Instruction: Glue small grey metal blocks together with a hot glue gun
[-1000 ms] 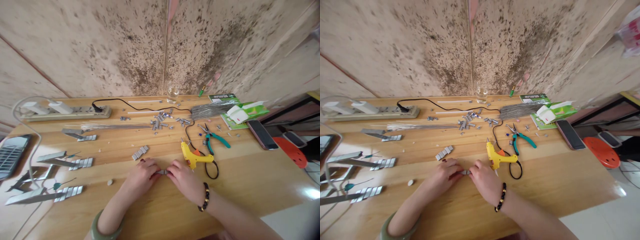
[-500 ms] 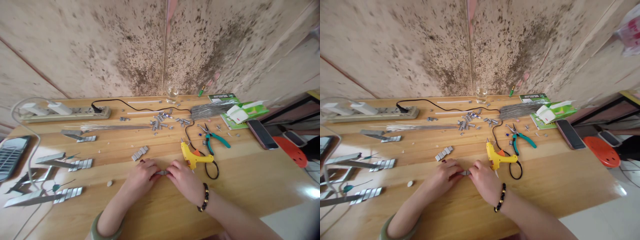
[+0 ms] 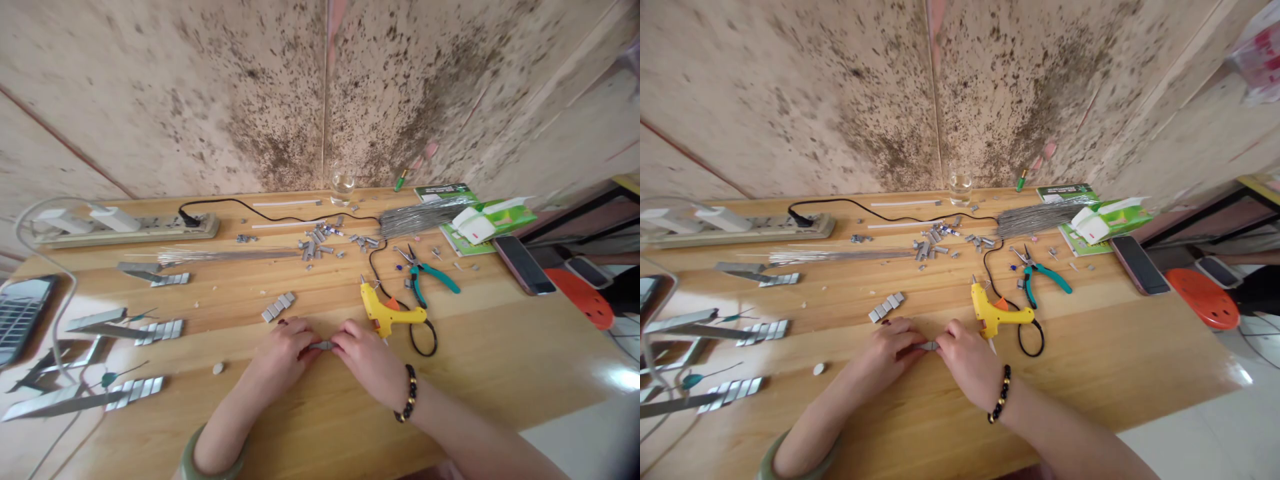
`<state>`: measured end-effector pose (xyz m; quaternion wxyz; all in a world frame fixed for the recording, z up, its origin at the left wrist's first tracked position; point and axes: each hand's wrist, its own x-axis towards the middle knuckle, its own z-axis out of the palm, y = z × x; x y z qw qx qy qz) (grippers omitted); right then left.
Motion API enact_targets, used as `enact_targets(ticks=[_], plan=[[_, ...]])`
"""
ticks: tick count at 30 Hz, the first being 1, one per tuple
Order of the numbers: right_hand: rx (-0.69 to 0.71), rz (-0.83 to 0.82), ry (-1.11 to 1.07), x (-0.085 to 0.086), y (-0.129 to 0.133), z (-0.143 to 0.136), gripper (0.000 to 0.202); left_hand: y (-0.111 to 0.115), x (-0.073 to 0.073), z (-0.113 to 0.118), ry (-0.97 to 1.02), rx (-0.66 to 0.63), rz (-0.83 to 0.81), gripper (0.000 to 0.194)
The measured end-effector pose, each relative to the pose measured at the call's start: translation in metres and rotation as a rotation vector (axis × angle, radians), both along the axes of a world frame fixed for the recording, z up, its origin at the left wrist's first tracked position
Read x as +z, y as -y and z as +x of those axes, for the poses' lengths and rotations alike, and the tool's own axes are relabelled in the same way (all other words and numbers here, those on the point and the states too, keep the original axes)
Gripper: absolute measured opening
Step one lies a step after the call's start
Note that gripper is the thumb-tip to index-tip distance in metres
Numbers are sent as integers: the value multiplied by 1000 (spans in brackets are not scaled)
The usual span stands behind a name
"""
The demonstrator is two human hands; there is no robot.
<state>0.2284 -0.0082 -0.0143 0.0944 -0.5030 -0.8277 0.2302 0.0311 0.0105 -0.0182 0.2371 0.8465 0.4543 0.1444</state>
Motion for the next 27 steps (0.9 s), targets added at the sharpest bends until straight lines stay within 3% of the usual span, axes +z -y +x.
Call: enact_targets(ticks=[27], plan=[[2,3,10,3,0,-1,11,1,0,0,14,12,10,12]])
